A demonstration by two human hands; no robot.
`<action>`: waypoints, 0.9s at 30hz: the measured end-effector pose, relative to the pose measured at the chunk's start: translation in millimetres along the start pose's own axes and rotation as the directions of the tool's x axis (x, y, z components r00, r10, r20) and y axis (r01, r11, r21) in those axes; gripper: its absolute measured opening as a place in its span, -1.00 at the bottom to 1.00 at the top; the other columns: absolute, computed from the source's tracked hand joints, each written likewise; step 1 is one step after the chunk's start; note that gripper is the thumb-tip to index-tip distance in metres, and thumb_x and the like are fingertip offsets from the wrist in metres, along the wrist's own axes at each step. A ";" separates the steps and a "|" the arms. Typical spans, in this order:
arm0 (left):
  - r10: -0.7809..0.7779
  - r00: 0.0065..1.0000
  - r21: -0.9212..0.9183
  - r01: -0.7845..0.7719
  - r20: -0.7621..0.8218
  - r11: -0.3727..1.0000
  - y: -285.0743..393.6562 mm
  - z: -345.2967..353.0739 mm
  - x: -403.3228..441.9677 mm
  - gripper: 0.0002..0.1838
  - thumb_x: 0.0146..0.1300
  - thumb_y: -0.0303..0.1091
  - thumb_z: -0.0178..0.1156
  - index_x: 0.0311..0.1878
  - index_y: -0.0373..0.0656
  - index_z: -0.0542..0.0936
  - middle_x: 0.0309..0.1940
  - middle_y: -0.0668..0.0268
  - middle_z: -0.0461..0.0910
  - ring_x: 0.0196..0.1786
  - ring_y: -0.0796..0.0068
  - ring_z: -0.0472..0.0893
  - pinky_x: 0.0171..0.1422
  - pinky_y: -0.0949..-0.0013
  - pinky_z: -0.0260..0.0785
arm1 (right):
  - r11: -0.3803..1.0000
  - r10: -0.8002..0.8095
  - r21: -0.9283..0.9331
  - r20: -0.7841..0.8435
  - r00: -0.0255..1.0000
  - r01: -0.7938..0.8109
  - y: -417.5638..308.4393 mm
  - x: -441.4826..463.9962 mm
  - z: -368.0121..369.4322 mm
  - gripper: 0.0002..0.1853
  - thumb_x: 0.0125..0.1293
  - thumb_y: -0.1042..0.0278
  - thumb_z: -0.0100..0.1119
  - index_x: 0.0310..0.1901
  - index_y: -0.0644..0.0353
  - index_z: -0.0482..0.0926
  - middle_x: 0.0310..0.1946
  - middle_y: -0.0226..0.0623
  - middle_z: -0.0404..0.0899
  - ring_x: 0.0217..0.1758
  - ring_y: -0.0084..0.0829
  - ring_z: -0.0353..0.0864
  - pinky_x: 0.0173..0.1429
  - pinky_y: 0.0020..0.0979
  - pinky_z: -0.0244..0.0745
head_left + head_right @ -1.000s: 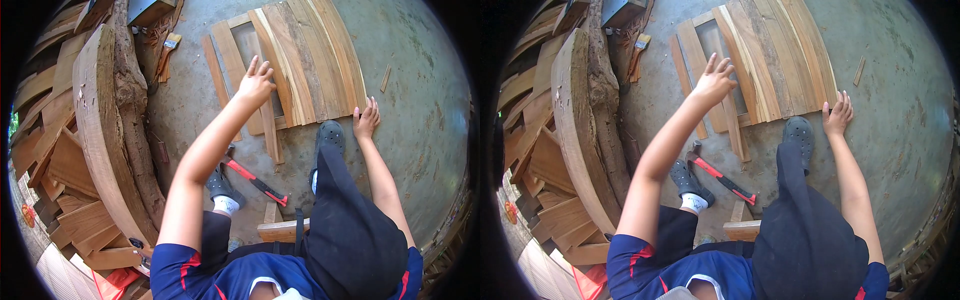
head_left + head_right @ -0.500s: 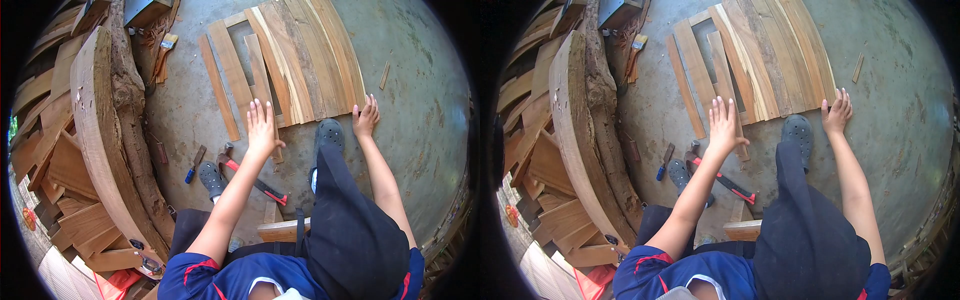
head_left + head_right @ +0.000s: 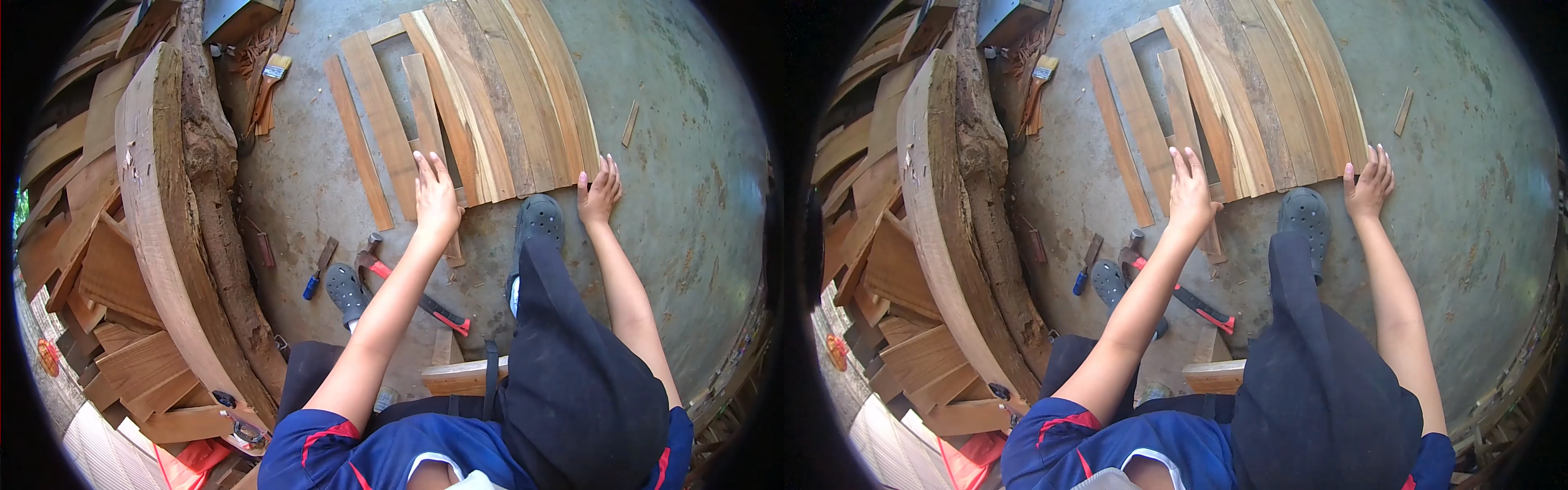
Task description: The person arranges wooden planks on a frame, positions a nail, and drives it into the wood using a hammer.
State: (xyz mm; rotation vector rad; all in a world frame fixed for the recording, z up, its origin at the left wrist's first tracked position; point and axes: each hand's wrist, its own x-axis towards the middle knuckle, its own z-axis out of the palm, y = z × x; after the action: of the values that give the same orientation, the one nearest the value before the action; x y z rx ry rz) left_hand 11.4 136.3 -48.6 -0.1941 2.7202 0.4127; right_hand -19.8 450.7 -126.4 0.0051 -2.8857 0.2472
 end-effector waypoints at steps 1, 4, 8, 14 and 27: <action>-0.011 1.000 -0.007 0.011 -0.024 1.000 1.8 -0.9 0.4 0.19 -0.27 -0.39 0.48 0.35 -0.40 -0.15 0.31 -0.38 -0.26 0.29 -0.16 0.21 0.32 0.15 0.17 | 1.000 -0.001 -0.002 -0.002 1.000 0.001 -0.3 -0.2 0.1 -0.37 0.30 -0.16 -0.27 0.25 0.13 0.15 0.28 -0.19 0.13 0.38 -0.19 0.04 0.37 -0.09 -0.12; -0.074 0.996 -0.007 0.074 0.049 0.997 11.3 -8.8 -1.8 0.14 -0.19 -0.34 0.45 0.37 -0.33 -0.13 0.28 -0.38 -0.13 0.23 -0.16 0.27 0.26 0.15 0.24 | 1.000 -0.002 -0.001 -0.003 1.000 0.002 -0.4 0.0 -0.3 -0.37 0.30 -0.16 -0.27 0.24 0.13 0.16 0.28 -0.19 0.13 0.37 -0.19 0.05 0.37 -0.09 -0.11; -0.013 0.989 -0.072 0.002 -0.146 0.997 3.1 4.0 4.4 0.02 -0.10 -0.31 0.39 0.35 -0.28 -0.04 0.14 -0.33 0.17 0.11 -0.13 0.40 0.14 0.14 0.33 | 1.000 -0.004 -0.007 -0.004 1.000 0.004 -0.1 -0.3 0.6 -0.37 0.30 -0.16 -0.26 0.24 0.13 0.16 0.28 -0.19 0.14 0.37 -0.18 0.06 0.37 -0.09 -0.10; -0.193 0.967 -0.295 0.138 -0.164 0.945 0.3 -14.4 33.0 -0.35 -0.09 -0.31 0.34 0.07 -0.30 0.27 -0.22 -0.11 0.47 -0.14 -0.06 0.53 -0.03 0.14 0.41 | 1.000 -0.004 -0.006 -0.017 1.000 0.004 -0.9 0.7 0.1 -0.38 0.30 -0.15 -0.26 0.25 0.13 0.16 0.28 -0.19 0.14 0.37 -0.18 0.06 0.36 -0.09 -0.10; -0.380 0.899 -0.613 0.178 -0.217 0.770 -27.9 -62.2 66.3 -0.74 0.03 -0.30 0.28 -0.30 -0.31 0.56 -0.42 0.11 0.61 -0.32 0.24 0.61 -0.16 0.31 0.42 | 1.000 -0.001 0.005 0.009 1.000 0.001 -0.2 0.2 -0.5 -0.37 0.30 -0.16 -0.27 0.25 0.13 0.15 0.29 -0.18 0.12 0.38 -0.18 0.04 0.37 -0.09 -0.13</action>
State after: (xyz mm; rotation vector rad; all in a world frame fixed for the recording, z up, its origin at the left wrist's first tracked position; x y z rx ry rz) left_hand -65.9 85.4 -26.6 -0.9078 2.7149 1.2124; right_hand -19.9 450.5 -125.8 0.0088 -2.8936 0.2548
